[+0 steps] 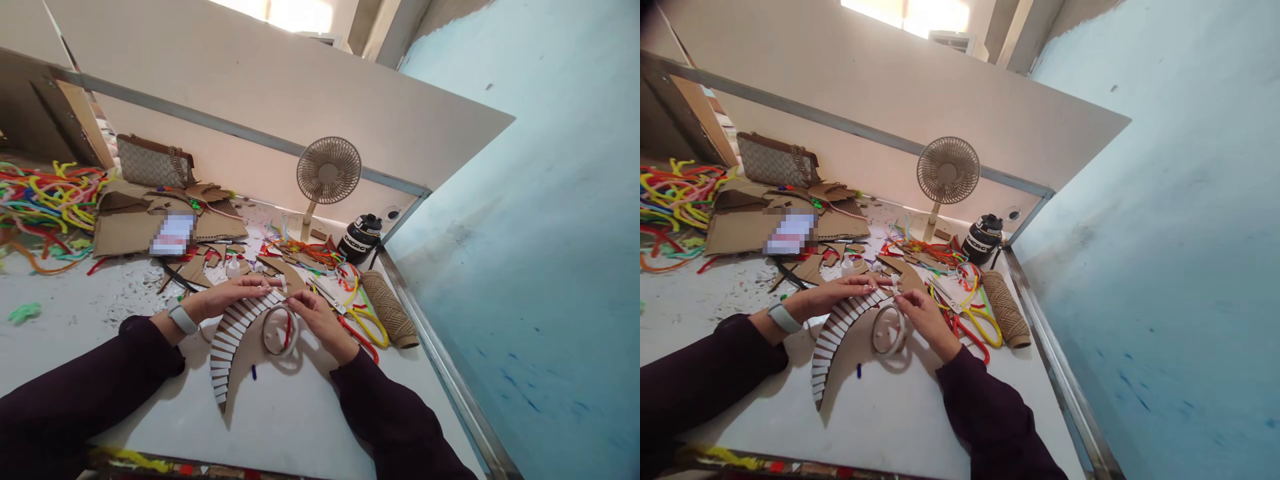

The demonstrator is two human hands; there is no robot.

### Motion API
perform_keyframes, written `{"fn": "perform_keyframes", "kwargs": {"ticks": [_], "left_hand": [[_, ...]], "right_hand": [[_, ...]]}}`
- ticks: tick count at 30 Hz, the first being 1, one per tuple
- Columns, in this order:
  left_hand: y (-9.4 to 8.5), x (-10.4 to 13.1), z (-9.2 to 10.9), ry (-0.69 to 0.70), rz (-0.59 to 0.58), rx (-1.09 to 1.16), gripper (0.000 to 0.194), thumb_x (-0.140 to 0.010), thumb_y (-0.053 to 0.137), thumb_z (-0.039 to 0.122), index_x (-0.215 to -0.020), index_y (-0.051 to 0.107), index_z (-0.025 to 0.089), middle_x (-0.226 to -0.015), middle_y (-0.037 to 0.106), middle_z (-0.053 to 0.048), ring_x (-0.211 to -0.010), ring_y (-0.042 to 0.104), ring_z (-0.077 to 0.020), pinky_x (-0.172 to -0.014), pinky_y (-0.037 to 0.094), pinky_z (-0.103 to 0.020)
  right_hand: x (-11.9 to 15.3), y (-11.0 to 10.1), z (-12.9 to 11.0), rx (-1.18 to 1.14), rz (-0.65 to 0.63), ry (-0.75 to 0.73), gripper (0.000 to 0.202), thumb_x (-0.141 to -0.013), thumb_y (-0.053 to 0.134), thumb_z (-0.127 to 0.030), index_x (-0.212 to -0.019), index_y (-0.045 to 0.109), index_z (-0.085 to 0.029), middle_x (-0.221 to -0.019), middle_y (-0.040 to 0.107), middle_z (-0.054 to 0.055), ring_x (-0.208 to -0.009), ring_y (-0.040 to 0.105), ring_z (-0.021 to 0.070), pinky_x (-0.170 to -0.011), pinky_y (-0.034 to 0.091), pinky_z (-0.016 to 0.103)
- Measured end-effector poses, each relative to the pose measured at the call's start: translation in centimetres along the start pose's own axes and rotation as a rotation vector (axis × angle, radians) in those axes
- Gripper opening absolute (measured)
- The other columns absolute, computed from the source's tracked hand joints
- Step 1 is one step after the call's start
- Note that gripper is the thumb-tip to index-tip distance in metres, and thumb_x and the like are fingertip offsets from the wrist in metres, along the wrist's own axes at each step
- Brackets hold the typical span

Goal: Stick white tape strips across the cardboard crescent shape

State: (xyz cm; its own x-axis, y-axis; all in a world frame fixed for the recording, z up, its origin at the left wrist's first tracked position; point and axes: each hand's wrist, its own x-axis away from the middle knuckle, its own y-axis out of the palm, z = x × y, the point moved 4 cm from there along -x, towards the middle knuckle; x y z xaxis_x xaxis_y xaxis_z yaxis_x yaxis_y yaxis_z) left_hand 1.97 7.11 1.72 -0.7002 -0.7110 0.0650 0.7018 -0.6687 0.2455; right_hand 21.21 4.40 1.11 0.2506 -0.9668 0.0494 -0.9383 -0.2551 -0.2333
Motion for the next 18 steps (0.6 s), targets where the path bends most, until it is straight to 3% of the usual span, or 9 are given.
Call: {"fn": "perform_keyframes", "kwargs": {"ticks": [5, 8, 13, 18], "left_hand": [[0.7, 0.0, 0.2, 0.046, -0.048, -0.085, 0.022, -0.082, 0.068, 0.039, -0.090, 0.072, 0.020, -0.146, 0.049, -0.008, -0.133, 0.046, -0.0268, -0.109, 0.033, -0.038], [1.6, 0.4, 1.6, 0.081, -0.074, -0.247, 0.021, -0.084, 0.066, 0.040, -0.085, 0.072, 0.021, -0.146, 0.049, -0.007, -0.136, 0.043, -0.0250, -0.111, 0.030, -0.036], [3.3, 1.5, 4.4, 0.222, -0.088, -0.505, 0.020, -0.085, 0.064, 0.039, -0.081, 0.072, 0.021, -0.142, 0.054, -0.007, -0.130, 0.049, -0.0244, -0.109, 0.031, -0.035], [4.4, 2.7, 6.1, 0.355, -0.065, -0.667, 0.015, -0.086, 0.064, 0.035, -0.087, 0.073, 0.024, -0.140, 0.055, -0.006, -0.128, 0.050, -0.0229, -0.110, 0.031, -0.036]], "right_hand": [[0.0, 0.5, 0.1, -0.080, 0.023, 0.049, 0.042, -0.073, 0.071, -0.056, -0.090, 0.064, -0.018, -0.085, 0.064, 0.001, -0.082, 0.058, 0.0175, -0.077, 0.045, 0.032], [0.2, 0.5, -0.5, -0.113, 0.039, 0.015, 0.038, -0.073, 0.073, -0.052, -0.090, 0.064, -0.019, -0.091, 0.066, 0.002, -0.088, 0.060, 0.0185, -0.084, 0.045, 0.034], [0.6, 0.9, -2.2, -0.232, 0.008, -0.109, 0.035, -0.074, 0.074, -0.047, -0.097, 0.067, -0.022, -0.105, 0.069, 0.004, -0.104, 0.061, 0.0216, -0.097, 0.044, 0.038], [1.5, 1.2, -3.6, -0.323, 0.009, -0.106, 0.032, -0.076, 0.073, -0.048, -0.096, 0.068, -0.023, -0.096, 0.072, 0.003, -0.095, 0.065, 0.0205, -0.093, 0.048, 0.038]]}}
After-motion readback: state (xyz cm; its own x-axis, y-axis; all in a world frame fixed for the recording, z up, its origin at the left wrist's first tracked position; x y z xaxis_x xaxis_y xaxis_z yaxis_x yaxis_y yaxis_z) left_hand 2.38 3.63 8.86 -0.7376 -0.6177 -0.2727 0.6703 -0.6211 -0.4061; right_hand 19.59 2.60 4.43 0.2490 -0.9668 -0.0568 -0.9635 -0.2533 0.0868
